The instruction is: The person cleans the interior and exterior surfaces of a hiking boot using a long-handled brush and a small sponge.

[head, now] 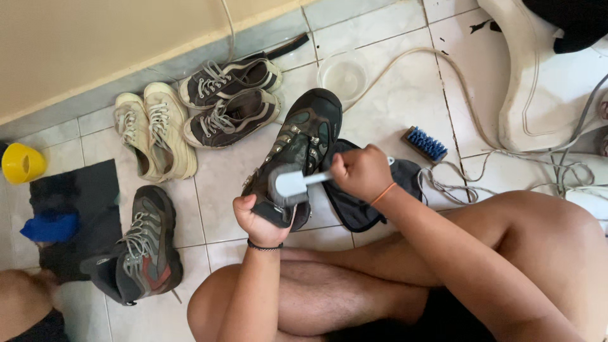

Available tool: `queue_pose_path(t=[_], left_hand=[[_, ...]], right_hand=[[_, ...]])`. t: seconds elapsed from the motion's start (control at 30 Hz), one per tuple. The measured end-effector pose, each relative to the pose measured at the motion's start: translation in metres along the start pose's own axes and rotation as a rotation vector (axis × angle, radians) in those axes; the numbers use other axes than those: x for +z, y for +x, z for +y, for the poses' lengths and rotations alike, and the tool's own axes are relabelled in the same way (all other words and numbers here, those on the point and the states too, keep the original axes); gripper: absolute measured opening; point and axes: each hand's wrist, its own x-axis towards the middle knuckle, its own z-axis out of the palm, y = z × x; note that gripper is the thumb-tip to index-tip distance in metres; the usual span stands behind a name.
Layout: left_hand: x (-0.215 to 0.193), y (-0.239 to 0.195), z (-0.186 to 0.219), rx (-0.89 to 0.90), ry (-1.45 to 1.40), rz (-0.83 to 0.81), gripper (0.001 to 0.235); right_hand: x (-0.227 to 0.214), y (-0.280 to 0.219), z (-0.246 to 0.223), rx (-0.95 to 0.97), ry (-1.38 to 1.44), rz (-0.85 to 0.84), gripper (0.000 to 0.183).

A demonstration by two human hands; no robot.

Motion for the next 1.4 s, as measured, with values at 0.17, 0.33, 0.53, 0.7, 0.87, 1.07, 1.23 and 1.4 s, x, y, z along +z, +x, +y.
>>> queue_pose_path(t=[0.17, 0.33, 0.53, 0.7, 0.87, 1.07, 1.23, 1.4], left_hand=[[-0.053, 0.003, -0.003, -0.021, -0.019, -0.009, 0.074], [0.005, -0.009, 0.002, 0.021, 0.036, 0.003, 0.081], [0.000, -0.003, -0.007, 0.066, 0.041, -0.046, 0.082], [0.019, -0.014, -0.002, 0.057, 0.033, -0.021, 0.080], [-0.061, 0.007, -0.008, 0.006, -0.038, -0.005, 0.058], [0.021, -0.012, -0.002, 0.129, 0.074, 0.032, 0.062], [-0.028, -0.011, -0.012, 0.056, -0.044, 0.007, 0.040], [0.016, -0.012, -0.019, 0.329, 0.262, -0.207, 0.072]], right_hand=[[-0.013, -0.003, -0.015, -0.053, 0.005, 0.028, 0.043], [-0.014, 0.003, -0.006, 0.101, 0.048, -0.028, 0.043], [-0.021, 0.001, -0.029, 0.151, 0.030, -0.065, 0.038], [-0.009, 0.017, 0.015, 0.255, -0.206, -0.116, 0.044], [-0.022, -0.004, -0.031, 0.114, 0.010, -0.080, 0.040], [-0.035, 0.008, -0.020, 0.173, -0.048, -0.123, 0.046], [-0.035, -0.006, -0.046, 0.146, 0.116, -0.208, 0.040], [-0.044, 0.018, -0.013, 0.185, -0.079, -0.141, 0.048]])
